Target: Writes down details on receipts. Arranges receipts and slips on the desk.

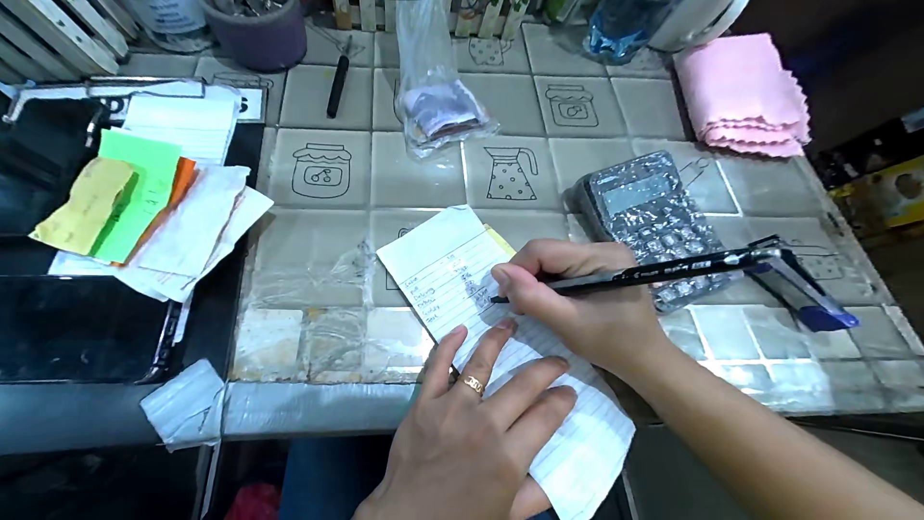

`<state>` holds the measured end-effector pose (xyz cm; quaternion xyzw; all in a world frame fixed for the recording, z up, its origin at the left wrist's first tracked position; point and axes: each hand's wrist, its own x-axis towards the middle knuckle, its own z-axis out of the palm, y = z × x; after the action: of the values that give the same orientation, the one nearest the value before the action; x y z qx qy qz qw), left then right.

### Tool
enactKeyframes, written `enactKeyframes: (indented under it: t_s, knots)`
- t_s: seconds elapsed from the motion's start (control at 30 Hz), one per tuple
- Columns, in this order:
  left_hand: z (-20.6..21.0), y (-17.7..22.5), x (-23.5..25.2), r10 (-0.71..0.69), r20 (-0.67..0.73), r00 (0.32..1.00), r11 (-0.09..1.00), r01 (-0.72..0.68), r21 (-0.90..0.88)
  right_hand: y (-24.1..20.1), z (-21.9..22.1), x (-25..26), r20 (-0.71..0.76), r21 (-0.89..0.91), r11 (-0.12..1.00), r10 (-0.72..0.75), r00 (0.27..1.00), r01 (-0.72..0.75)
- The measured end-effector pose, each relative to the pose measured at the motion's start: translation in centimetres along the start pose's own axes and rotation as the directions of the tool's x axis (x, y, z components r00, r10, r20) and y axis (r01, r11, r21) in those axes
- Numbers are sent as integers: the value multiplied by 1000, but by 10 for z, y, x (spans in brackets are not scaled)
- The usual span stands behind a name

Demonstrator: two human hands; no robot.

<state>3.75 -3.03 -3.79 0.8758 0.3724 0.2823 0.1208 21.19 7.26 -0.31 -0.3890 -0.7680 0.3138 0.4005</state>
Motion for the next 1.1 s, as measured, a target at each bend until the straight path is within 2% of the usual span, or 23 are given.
enactKeyframes:
  t_s: [0.53,0.63,0.7,0.8,0.83,0.9,1.0,1.1]
  knots:
    - [0,0,0,-2,1,1000,1000,2,15,0,1,0,-33,-21,999,25,999,-26]
    - [0,0,0,-3,11,1000,1000,2,17,9,3,0,-90,82,996,-34,995,41]
    - [0,0,0,-2,12,1000,1000,1,18,9,-2,-1,-99,143,989,-27,995,41]
    - [0,0,1,2,14,1000,1000,-2,22,0,-27,-6,-132,118,991,-47,990,63]
    - [-1,0,1,1,20,1000,1000,-1,23,1,-39,-11,-177,75,993,-74,981,88]
    - [-1,-1,0,-2,26,1000,1000,2,30,5,-65,-28,-305,-133,988,-112,946,74]
    - [1,-1,0,-3,16,1000,999,2,50,17,-102,-69,-480,-412,903,-104,871,-119]
    - [3,-2,0,-5,-10,1000,999,5,54,21,-117,-104,-514,-507,779,70,855,-369]
